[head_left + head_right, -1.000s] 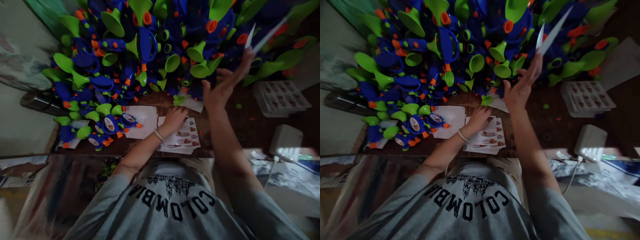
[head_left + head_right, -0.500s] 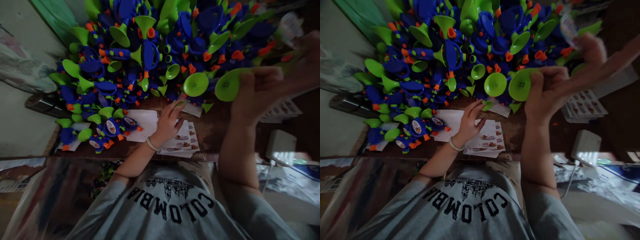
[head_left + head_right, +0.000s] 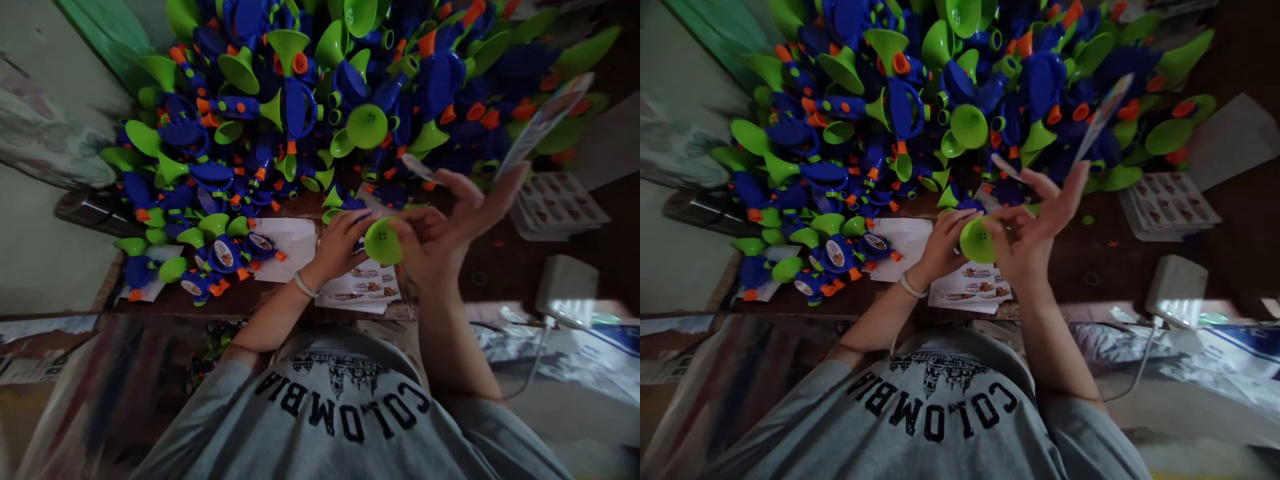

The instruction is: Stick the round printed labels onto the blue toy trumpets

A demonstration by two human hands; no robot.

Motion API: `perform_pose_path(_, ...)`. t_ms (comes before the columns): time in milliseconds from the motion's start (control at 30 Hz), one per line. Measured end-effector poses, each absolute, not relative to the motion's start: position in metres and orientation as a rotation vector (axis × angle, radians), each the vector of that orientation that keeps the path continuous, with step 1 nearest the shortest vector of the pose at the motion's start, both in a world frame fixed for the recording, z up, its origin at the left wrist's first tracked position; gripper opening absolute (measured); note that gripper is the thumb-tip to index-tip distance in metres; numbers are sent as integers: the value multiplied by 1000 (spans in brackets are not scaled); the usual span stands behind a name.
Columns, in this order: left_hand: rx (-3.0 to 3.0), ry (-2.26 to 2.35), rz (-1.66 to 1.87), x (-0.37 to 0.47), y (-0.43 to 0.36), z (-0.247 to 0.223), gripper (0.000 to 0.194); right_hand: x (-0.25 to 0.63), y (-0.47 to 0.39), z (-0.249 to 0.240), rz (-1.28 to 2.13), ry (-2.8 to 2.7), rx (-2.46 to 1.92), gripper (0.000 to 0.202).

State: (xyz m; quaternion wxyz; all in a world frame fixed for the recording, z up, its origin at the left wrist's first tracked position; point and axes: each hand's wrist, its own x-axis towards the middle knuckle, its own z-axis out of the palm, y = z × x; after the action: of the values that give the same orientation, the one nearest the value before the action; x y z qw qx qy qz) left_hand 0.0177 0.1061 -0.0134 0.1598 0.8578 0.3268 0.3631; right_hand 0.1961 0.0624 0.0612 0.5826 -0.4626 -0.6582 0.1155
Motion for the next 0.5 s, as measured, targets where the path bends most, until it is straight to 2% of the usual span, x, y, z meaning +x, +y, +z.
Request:
perform_pose_path(100,2368,853,1079,14,91,-8,44,178,46,61,296,-1451,-928,100)
perform_pose_path(200,2016,898,1262,10,76,-1,38,173,36,65,293,-1407,-961,97)
perform_pose_path(333,1421,1019,1434,9,60,7,52,183,33,57,263,-1213,-984,81)
perform_pose_path(500,1131,890,1376,7,51,8,63,180,35,34,531,-1141,-940,80)
